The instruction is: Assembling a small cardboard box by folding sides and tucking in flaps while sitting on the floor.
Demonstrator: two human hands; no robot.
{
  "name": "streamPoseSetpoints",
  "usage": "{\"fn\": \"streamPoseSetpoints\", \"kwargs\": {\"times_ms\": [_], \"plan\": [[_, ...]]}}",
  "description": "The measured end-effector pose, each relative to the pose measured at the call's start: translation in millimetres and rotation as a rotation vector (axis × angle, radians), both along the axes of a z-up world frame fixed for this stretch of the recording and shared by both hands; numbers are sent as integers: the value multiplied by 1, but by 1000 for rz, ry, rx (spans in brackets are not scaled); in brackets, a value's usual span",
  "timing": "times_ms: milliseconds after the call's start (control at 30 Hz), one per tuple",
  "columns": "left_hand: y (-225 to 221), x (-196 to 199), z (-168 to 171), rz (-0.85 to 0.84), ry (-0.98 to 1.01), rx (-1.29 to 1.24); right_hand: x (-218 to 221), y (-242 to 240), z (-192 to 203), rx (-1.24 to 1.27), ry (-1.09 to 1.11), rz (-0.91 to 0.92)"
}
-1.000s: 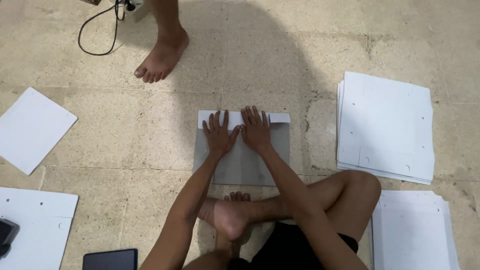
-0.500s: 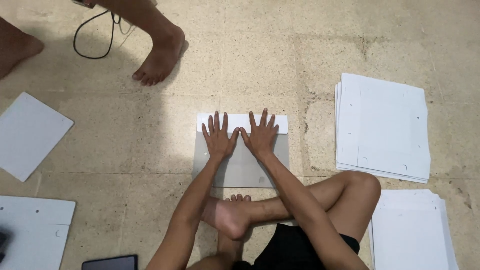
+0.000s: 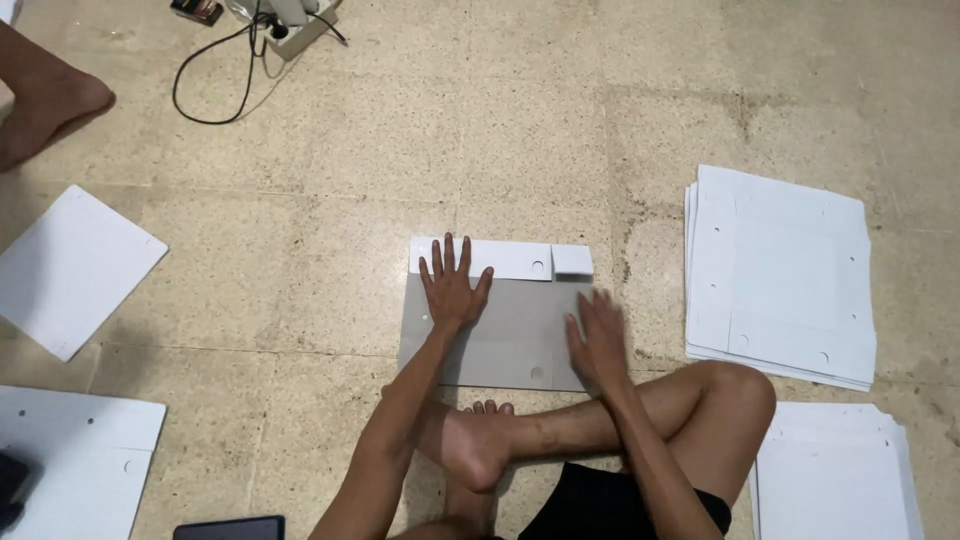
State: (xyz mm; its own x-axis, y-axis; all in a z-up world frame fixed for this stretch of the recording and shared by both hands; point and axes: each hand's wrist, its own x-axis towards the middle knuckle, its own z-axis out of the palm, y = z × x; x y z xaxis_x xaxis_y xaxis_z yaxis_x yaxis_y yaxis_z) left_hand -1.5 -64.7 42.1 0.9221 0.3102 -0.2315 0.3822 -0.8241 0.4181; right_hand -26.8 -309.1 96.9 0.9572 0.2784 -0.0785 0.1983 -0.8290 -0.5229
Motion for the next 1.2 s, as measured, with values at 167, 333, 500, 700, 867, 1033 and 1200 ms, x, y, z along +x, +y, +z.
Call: {"fn": "streamPoseSetpoints", "kwargs": {"times_ms": [167, 333, 500, 700, 867, 1033, 1200], "plan": [[5, 9, -59, -32, -227, 130, -100, -141, -14, -164, -490, -183], [5, 6, -63, -32, -217, 160, -168, -44, -30, 489, -505, -847], [4, 7, -57, -39, -224, 120, -209, 129, -208, 3236, 790, -1160], [2, 5, -55, -25, -266, 122, -202, 138, -156, 2369, 697, -1178], [3, 6, -61, -27, -293, 150, -208, 139, -175, 2230, 705, -981], [1, 5, -42, -29, -277, 191, -206, 140, -192, 2076, 642, -1006], [2, 6, -56, -34, -247, 153, -205, 137, -168, 2056, 731, -1041]]}}
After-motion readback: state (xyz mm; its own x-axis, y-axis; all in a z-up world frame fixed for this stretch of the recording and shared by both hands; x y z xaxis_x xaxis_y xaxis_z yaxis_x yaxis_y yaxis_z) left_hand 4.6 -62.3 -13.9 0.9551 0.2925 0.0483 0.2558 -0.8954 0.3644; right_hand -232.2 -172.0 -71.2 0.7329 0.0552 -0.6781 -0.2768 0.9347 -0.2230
